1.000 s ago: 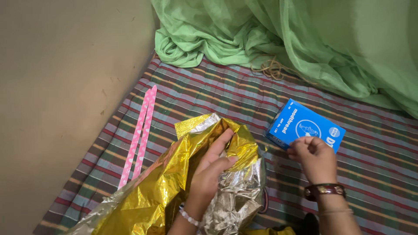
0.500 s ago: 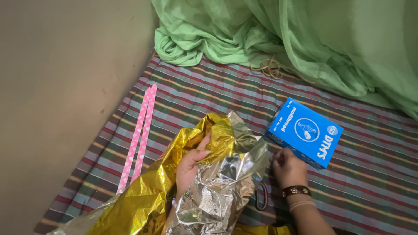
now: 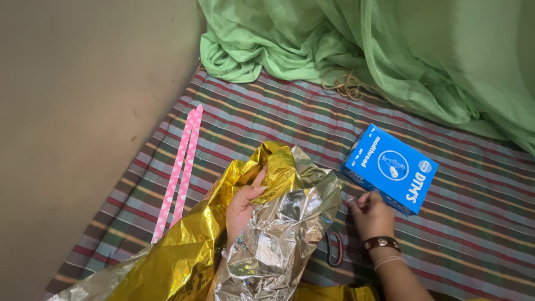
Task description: The person cuts a sheet of gold foil with scissors, then folds and tears the foil by hand. The person continues to fold and tear the foil into smaller pieces.
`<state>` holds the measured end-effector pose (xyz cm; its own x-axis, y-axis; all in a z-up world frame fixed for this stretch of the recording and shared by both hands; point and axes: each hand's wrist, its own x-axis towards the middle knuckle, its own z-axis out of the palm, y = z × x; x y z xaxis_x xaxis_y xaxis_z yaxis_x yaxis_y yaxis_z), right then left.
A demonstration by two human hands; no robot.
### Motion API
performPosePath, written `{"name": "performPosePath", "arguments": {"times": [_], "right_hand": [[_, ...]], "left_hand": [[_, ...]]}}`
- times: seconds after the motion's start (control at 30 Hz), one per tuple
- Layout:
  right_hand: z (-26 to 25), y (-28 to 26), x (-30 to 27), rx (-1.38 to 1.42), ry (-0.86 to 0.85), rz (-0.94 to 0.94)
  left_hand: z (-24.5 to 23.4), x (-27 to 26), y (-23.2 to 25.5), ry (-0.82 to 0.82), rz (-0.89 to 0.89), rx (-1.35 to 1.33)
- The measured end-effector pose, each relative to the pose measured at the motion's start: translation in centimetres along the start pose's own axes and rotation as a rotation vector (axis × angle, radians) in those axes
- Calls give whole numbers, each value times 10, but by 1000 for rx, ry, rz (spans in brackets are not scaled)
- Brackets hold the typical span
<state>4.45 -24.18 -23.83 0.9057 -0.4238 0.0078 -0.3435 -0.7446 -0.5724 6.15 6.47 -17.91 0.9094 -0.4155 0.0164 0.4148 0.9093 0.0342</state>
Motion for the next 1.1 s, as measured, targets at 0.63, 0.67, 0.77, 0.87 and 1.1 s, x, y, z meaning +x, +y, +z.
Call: {"name": "performPosePath", "arguments": {"times": [0.63,0.67,0.77,0.87,1.1], "right_hand": [[-124,-101,-29,1269,-252,67],[-138,-115,-37,1278,-236,65],[-155,-140,-45,865,-290,427],[-151,-135,-48,1072,-467,235],[-147,-79,-29,1284,-298,194]], "left_hand": [[70,-42,-23,-141,-254,103],[78,-42,-25,-157,-270,76],[77,-41,-33,-91,-282,54],[33,-41,-35,-19,-235,136],[-107,-44,-8,24,706,1031]]}}
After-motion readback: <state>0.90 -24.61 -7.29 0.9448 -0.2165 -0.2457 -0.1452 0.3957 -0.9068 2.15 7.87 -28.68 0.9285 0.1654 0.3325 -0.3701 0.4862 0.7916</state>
